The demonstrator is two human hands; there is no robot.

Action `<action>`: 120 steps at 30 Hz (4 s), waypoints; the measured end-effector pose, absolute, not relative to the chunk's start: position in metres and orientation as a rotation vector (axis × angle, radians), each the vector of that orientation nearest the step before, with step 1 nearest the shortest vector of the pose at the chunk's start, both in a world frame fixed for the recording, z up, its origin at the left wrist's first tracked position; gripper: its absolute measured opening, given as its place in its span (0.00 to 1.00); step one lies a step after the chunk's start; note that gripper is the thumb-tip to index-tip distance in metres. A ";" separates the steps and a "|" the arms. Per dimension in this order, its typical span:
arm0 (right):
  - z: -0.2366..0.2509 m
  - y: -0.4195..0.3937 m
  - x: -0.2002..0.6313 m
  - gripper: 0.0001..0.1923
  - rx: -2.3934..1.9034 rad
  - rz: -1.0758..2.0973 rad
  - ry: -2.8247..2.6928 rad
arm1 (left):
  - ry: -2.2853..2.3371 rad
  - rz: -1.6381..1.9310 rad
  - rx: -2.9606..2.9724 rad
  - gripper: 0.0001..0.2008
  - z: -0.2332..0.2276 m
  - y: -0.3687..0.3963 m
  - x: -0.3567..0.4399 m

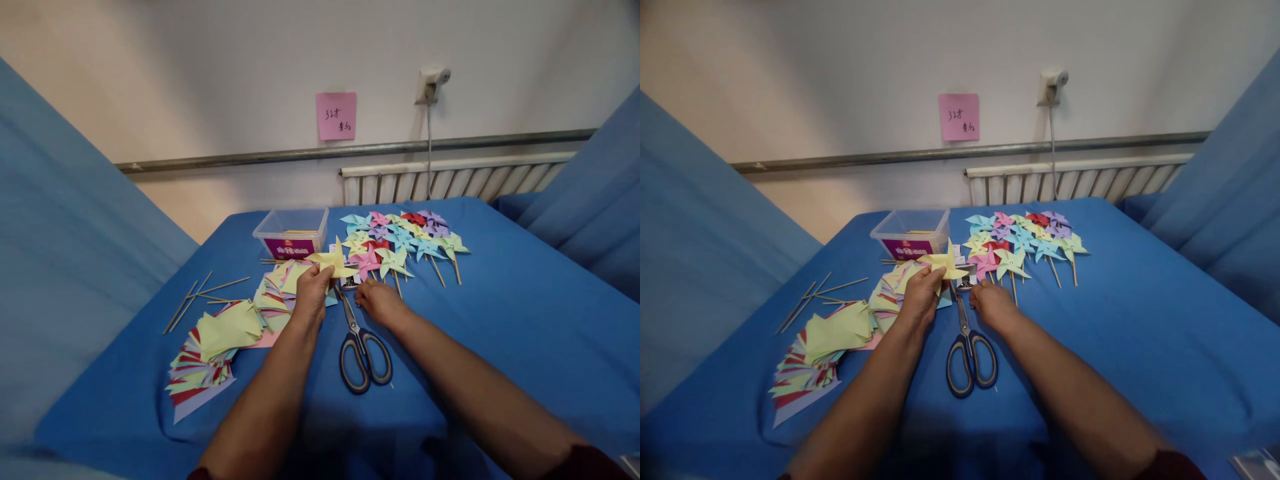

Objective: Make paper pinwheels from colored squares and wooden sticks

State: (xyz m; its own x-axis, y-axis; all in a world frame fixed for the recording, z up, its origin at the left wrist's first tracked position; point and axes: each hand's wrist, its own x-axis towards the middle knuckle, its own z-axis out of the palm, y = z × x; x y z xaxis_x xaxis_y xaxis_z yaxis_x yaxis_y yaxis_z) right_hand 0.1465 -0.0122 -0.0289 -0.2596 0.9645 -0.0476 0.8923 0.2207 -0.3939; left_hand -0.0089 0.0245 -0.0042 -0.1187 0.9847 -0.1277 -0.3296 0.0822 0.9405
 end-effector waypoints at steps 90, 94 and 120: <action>-0.029 -0.023 0.144 0.08 -1.252 0.802 -1.213 | 1.170 1.135 1.361 0.10 -0.004 -0.001 0.003; -0.026 -0.025 0.145 0.08 -1.268 0.748 -1.234 | 1.184 1.143 1.356 0.10 -0.002 -0.003 0.004; -0.014 -0.033 0.145 0.06 -1.321 0.446 -1.425 | 1.305 1.182 1.571 0.12 0.003 -0.010 0.006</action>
State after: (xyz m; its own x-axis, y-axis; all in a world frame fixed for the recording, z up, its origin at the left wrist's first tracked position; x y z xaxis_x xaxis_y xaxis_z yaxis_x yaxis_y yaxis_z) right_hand 0.1452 -0.0334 -0.0143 0.2090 0.8720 0.4427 0.4641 0.3100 -0.8298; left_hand 0.0063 -0.0096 0.0027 0.0486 0.9823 0.1807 0.2764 -0.1870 0.9427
